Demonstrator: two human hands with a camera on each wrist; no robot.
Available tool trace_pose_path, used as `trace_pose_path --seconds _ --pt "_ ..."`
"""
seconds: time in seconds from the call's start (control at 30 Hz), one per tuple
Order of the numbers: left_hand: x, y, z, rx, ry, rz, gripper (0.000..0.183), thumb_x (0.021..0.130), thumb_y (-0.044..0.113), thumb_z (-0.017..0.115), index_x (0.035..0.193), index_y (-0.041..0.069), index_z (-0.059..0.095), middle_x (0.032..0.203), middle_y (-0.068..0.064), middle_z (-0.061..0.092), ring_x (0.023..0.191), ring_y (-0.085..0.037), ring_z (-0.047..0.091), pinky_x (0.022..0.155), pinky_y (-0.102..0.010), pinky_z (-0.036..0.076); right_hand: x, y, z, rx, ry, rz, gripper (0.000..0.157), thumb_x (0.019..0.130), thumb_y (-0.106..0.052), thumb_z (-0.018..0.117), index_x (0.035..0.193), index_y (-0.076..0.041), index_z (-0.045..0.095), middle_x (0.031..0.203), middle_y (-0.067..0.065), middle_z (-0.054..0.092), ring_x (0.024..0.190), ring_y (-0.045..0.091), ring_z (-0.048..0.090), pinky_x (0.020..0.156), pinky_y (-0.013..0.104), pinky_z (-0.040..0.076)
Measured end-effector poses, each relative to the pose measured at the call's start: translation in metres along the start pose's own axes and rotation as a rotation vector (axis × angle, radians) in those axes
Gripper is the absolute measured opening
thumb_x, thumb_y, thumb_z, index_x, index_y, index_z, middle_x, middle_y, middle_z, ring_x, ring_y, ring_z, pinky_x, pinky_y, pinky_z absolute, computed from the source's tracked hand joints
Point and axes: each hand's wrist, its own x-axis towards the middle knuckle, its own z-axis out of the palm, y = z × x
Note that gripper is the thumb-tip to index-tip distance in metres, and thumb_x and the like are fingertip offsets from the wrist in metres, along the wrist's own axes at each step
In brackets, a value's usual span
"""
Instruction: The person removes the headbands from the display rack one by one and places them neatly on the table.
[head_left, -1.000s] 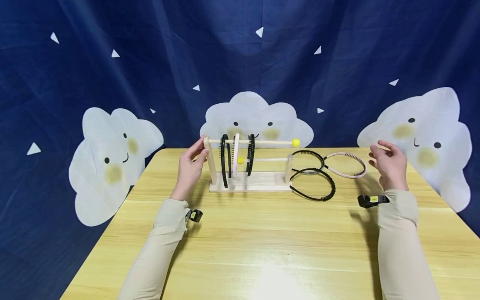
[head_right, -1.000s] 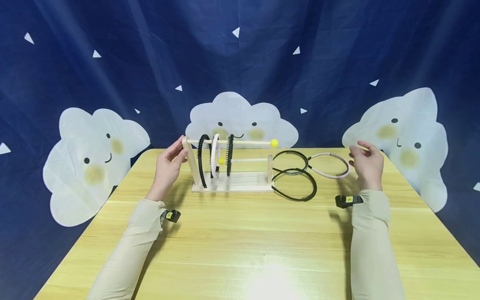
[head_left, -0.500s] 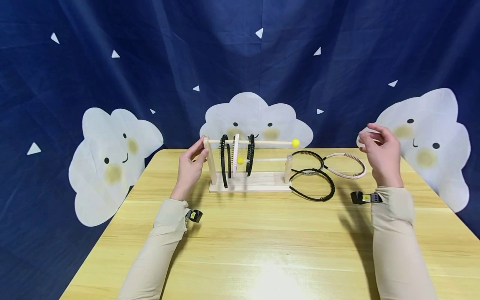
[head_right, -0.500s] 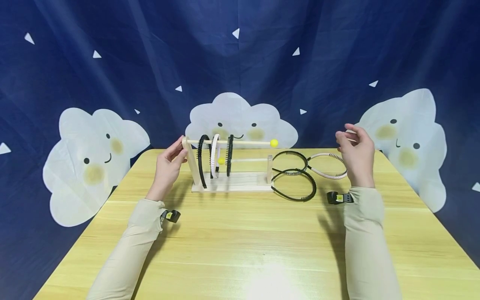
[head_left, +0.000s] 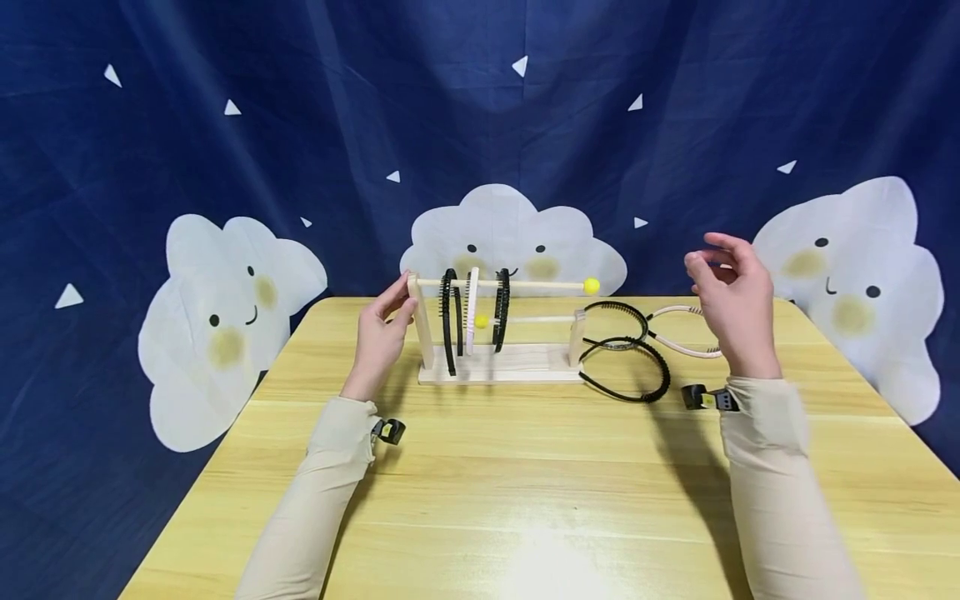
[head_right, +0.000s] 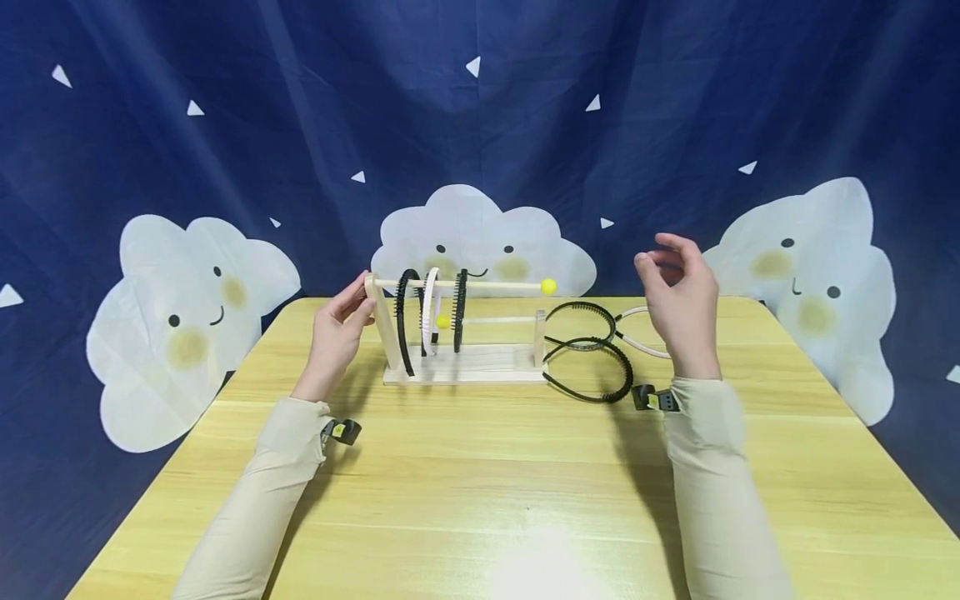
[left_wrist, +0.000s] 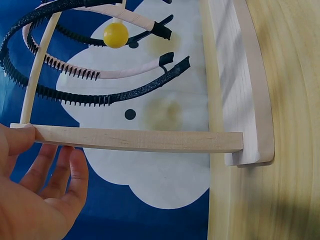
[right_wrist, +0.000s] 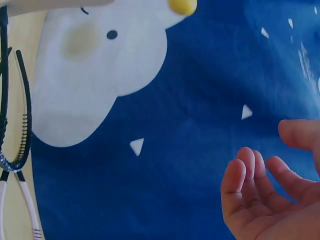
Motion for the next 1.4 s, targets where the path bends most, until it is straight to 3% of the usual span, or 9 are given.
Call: trace_pose_path --seconds 0.27,0.47,0.6,0.87,1.1,1.4 --pt "0.003 0.001 0.001 -0.011 -0.013 -0.037 0.049 0.104 0.014 0.059 0.152 0.017 0.05 0.148 -0.011 0.058 0.13 -0.026 0.055 0.088 -0.016 0.051 -0.011 -0.014 0.022 -0.098 -0.027 -0.13 0.044 0.099 -0.033 0.068 0.138 -0.017 0.061 0.1 -0.014 0.06 0.092 0.0 0.059 0.075 0.015 0.044" --pt "0.0 0.0 -0.001 0.001 -0.013 -0.025 0.048 0.104 0.016 0.06 0.151 0.02 0.052 0.146 -0.009 0.06 0.128 -0.023 0.057 0.09 -0.019 0.052 -0.022 -0.024 0.04 -0.11 -0.069 -0.204 0.042 0.099 -0.034 0.067 0.136 -0.015 0.062 0.104 -0.001 0.066 0.092 0.002 0.06 0.079 0.016 0.045" --pt "-0.001 0.0 -0.001 0.002 -0.011 -0.018 0.048 0.104 0.017 0.061 0.151 0.02 0.053 0.144 -0.01 0.061 0.125 -0.022 0.057 0.093 -0.025 0.054 -0.027 -0.03 0.052 -0.119 -0.101 -0.226 0.041 0.1 -0.033 0.066 0.137 -0.015 0.062 0.107 0.005 0.068 0.092 0.004 0.061 0.081 0.017 0.046" --pt "0.0 -0.001 -0.001 -0.001 -0.012 -0.002 0.048 0.104 0.017 0.061 0.151 0.02 0.053 0.144 -0.01 0.061 0.124 -0.022 0.057 0.091 -0.022 0.053 -0.033 -0.043 0.074 -0.125 -0.171 -0.257 0.043 0.1 -0.037 0.066 0.138 -0.016 0.061 0.107 0.006 0.071 0.094 0.019 0.068 0.078 0.018 0.049" --pt "0.001 -0.001 0.0 0.0 -0.02 -0.007 0.047 0.104 0.018 0.06 0.151 0.019 0.053 0.144 -0.011 0.06 0.125 -0.023 0.057 0.098 -0.035 0.054 -0.041 -0.049 0.092 -0.114 -0.232 -0.292 0.04 0.099 -0.033 0.069 0.135 -0.017 0.064 0.103 0.005 0.073 0.087 0.021 0.072 0.076 0.031 0.055" --pt "0.0 -0.001 -0.001 -0.007 -0.014 -0.01 0.048 0.104 0.017 0.06 0.151 0.019 0.052 0.145 -0.011 0.06 0.125 -0.023 0.057 0.091 -0.017 0.052 -0.053 -0.05 0.119 -0.089 -0.334 -0.305 0.04 0.098 -0.029 0.071 0.134 -0.015 0.064 0.098 0.006 0.073 0.084 0.023 0.073 0.073 0.037 0.058"
